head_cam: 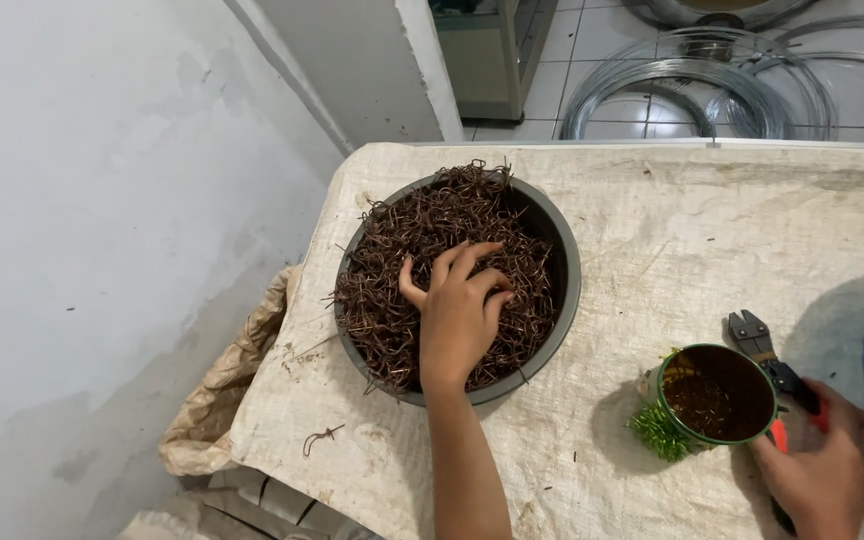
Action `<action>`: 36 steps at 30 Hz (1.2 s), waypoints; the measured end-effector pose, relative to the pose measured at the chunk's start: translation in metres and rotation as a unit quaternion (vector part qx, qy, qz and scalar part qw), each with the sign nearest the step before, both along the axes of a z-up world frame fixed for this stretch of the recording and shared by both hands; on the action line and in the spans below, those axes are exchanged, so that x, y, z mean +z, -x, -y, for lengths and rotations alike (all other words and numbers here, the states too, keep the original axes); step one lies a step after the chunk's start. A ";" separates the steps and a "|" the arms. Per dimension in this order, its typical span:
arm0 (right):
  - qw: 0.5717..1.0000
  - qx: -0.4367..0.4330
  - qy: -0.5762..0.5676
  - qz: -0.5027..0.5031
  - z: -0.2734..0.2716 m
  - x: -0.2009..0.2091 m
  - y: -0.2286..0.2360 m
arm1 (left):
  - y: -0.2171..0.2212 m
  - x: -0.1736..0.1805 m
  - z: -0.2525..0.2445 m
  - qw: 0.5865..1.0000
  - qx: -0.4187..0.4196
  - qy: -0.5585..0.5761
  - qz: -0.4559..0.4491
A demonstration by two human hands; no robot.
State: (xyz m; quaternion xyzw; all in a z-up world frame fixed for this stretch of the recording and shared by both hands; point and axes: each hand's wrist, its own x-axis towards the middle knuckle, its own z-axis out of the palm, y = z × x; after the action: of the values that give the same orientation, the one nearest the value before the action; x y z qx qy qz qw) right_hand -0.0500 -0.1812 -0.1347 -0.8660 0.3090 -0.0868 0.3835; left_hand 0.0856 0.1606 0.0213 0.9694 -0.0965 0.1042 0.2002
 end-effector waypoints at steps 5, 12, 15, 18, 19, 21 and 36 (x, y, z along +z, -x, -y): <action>0.999 0.003 0.033 0.012 0.003 -0.007 0.002 | 0.004 -0.002 -0.005 0.994 -0.046 0.051 0.084; 0.999 0.010 0.049 0.007 0.014 -0.029 0.003 | 0.004 -0.001 -0.004 0.960 -0.144 0.212 0.115; 0.999 0.019 0.040 0.016 0.009 -0.019 0.003 | 0.006 0.008 0.002 0.930 -0.169 0.319 0.064; 1.000 0.006 0.029 0.007 0.003 -0.006 0.003 | 0.010 0.016 0.006 0.880 -0.137 0.454 -0.006; 1.000 0.006 0.029 0.006 0.005 -0.010 0.003 | 0.011 0.016 0.007 0.880 -0.137 0.454 -0.007; 0.997 0.029 0.042 0.056 0.008 -0.018 0.003 | 0.012 0.017 0.008 0.804 -0.157 0.566 -0.090; 1.000 0.007 0.027 -0.015 0.010 -0.019 0.002 | 0.001 0.005 0.011 0.783 -0.035 0.602 -0.152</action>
State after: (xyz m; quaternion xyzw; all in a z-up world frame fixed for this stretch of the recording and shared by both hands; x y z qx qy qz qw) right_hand -0.0519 -0.1915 -0.1540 -0.8794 0.3057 -0.0794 0.3562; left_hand 0.0844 0.1495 0.0258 0.6516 -0.0162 -0.0145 0.7583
